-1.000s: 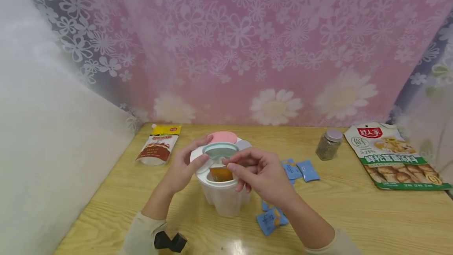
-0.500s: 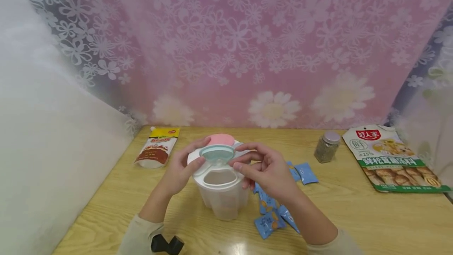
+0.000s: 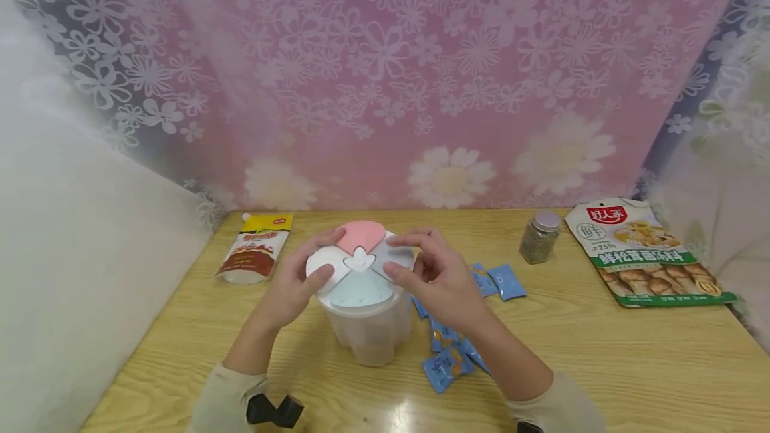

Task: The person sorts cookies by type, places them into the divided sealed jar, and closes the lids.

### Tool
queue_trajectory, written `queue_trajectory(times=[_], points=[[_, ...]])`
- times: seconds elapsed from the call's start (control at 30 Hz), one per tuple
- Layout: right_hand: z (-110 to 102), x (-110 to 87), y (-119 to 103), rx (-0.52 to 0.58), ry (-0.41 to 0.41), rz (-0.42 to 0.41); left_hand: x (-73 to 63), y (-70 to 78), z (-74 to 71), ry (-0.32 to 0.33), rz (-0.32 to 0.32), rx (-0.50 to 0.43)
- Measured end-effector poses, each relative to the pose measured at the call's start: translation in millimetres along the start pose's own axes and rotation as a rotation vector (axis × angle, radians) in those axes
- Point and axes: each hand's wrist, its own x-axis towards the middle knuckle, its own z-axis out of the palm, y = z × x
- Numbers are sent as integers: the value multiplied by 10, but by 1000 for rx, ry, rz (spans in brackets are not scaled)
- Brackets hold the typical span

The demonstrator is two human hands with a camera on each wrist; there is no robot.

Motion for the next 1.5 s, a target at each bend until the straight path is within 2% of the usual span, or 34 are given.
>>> queue_trajectory(times=[0.07,0.17,0.23,0.33,0.53,0.73,0.93,1.07,1.17,1.23,1.3,1.43,1.5], points=[[24,6,18,-53,-17,52,-1,22,3,-9,-35,-15],[39,1,25,-101,-90,158,-6,59,11,-18,-80,-17],[37,-8,27,-88,-142,225,-10,73,18,-29,-99,-30],[19,-17,22,-52,-171,284,-8,85,27,-49,-113,-50],[-11,-17,14,4,-187,281,5,82,37,-92,-126,-129],[-19,-16,-54,-19,-207,303,28,98,23,-110,-135,-182],[-27,5,-97,-29,-225,323,27,118,3,-118,-145,-182],[-50,37,-57,58,-261,324,33,96,-26,-135,-141,-166],[-85,53,-12,103,-286,312,27,68,-72,-149,-107,-150],[-120,57,7,88,-277,307,18,63,-107,-133,-73,-138],[-162,59,17,52,-238,311,7,69,-136,-80,-31,-108],[-231,59,46,53,-175,282,-19,106,-154,51,39,42],[-249,54,60,85,-182,246,-35,136,-137,66,63,110]])
